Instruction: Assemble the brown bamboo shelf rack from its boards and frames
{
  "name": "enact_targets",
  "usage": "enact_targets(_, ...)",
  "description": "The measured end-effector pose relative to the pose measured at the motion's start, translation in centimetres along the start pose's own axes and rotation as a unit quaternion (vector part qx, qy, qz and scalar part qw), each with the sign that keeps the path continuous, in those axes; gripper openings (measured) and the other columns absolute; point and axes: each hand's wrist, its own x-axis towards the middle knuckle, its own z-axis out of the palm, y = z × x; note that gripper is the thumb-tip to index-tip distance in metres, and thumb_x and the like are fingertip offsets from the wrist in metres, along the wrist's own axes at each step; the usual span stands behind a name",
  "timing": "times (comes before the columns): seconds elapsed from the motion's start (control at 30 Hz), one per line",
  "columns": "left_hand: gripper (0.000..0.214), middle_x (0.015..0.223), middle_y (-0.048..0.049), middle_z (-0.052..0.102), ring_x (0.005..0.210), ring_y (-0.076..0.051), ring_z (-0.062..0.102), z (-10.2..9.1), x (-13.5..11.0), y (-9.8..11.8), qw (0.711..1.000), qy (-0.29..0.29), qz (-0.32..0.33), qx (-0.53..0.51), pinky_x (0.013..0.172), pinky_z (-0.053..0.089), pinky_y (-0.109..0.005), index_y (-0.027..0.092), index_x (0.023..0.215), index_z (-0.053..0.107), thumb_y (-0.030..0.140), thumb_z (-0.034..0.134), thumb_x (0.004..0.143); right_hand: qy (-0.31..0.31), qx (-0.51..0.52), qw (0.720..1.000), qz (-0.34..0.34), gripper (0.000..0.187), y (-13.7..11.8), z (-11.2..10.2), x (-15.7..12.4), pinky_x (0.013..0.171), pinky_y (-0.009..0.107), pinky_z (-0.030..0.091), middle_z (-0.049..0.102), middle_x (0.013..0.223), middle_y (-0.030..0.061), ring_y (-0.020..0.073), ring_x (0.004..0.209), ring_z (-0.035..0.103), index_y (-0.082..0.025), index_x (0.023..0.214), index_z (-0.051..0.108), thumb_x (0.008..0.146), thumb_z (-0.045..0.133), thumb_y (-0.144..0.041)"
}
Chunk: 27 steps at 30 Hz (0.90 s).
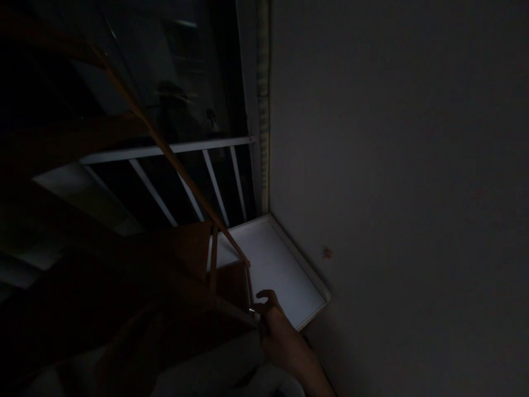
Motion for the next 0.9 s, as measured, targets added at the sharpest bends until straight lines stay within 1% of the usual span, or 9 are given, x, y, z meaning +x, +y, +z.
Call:
enact_targets(0.07,0.049,0.090,-0.0063,0.066,0.087,-0.027,0.059,0.0,0.0,0.6,0.999,-0.001,-0.024,0.040,0.074,0.048,-0.040,0.021,0.092,0.065,0.053,0.057,0.056,0.017,0.016,1.000,-0.017,0.030,0.2,-0.1,0.1,0.077,0.026,0.047,0.050,0.107,0.0113,0.0120,0.090,0.056,-0.015,0.096,0.058,0.081,0.034,-0.004)
enact_targets(0.17,0.052,0.091,-0.0063,0.066,0.089,-0.025,0.059,0.0,-0.3,1.5,0.999,0.001,-0.032,0.041,0.075,0.049,-0.035,0.018,0.094,0.064,0.052,0.055,0.056,0.006,0.009,0.999,-0.039,0.025,-1.4,0.0,1.1,0.068,0.023,0.046,0.058,0.087,0.0065,0.0111,0.075,0.057,-0.016,0.090,0.060,0.083,0.037,-0.009)
enact_targets(0.27,0.054,0.094,-0.0072,0.065,0.091,-0.025,0.058,-0.1,-0.5,1.9,0.999,0.009,-0.038,0.036,0.077,0.049,-0.035,0.017,0.094,0.064,0.053,0.056,0.054,-0.015,-0.090,0.996,0.003,0.031,-4.1,0.0,2.6,0.064,0.021,0.042,0.061,0.079,0.0035,0.0112,0.070,0.057,-0.020,0.095,0.063,0.081,0.038,-0.006)
enact_targets(0.33,0.053,0.097,-0.0074,0.065,0.093,-0.026,0.058,-0.1,-0.5,1.7,0.999,-0.002,-0.035,0.024,0.081,0.048,-0.037,0.017,0.092,0.064,0.053,0.057,0.054,-0.025,-0.171,0.985,0.026,0.039,-5.5,0.0,3.4,0.064,0.021,0.040,0.062,0.081,0.0034,0.0116,0.070,0.058,-0.022,0.101,0.063,0.078,0.038,-0.002)
enact_targets(0.4,0.051,0.098,-0.0069,0.065,0.094,-0.026,0.058,-0.1,-0.4,1.1,1.000,-0.008,-0.021,0.011,0.084,0.047,-0.039,0.018,0.092,0.064,0.053,0.057,0.055,-0.048,-0.227,0.972,0.028,0.044,-6.4,0.0,3.9,0.062,0.021,0.038,0.064,0.082,0.0030,0.0120,0.069,0.058,-0.024,0.106,0.062,0.075,0.040,-0.001)
enact_targets(0.5,0.048,0.098,-0.0059,0.065,0.094,-0.025,0.058,-0.1,-0.3,0.1,1.000,-0.012,0.003,-0.004,0.084,0.046,-0.039,0.019,0.094,0.063,0.052,0.058,0.059,-0.085,-0.264,0.961,0.020,0.044,-6.6,0.0,4.1,0.061,0.021,0.037,0.065,0.082,0.0019,0.0129,0.068,0.059,-0.026,0.106,0.061,0.074,0.042,-0.003)
enact_targets(0.6,0.043,0.097,-0.0049,0.065,0.094,-0.024,0.058,-0.1,-0.2,-0.6,1.000,-0.020,0.018,-0.012,0.085,0.046,-0.037,0.020,0.093,0.063,0.050,0.059,0.061,-0.083,-0.273,0.958,0.016,0.046,-6.3,0.1,4.0,0.061,0.022,0.036,0.065,0.083,0.0014,0.0130,0.069,0.059,-0.026,0.107,0.061,0.072,0.042,-0.002)
enact_targets(0.67,0.043,0.097,-0.0037,0.065,0.093,-0.023,0.058,0.0,-0.2,-0.9,1.000,-0.016,0.011,0.000,0.085,0.046,-0.036,0.022,0.093,0.063,0.051,0.059,0.062,-0.075,-0.277,0.958,0.020,0.049,-6.0,0.1,4.0,0.062,0.021,0.036,0.065,0.083,0.0013,0.0129,0.071,0.059,-0.026,0.106,0.061,0.071,0.040,0.001)
enact_targets(0.9,0.044,0.096,-0.0043,0.065,0.092,-0.023,0.059,0.0,-0.1,-0.5,1.000,-0.015,0.006,0.006,0.083,0.047,-0.036,0.021,0.091,0.065,0.052,0.058,0.060,-0.101,-0.313,0.944,0.013,0.044,-5.7,0.1,4.3,0.063,0.022,0.036,0.066,0.084,0.0010,0.0132,0.072,0.060,-0.026,0.107,0.060,0.075,0.041,-0.003)
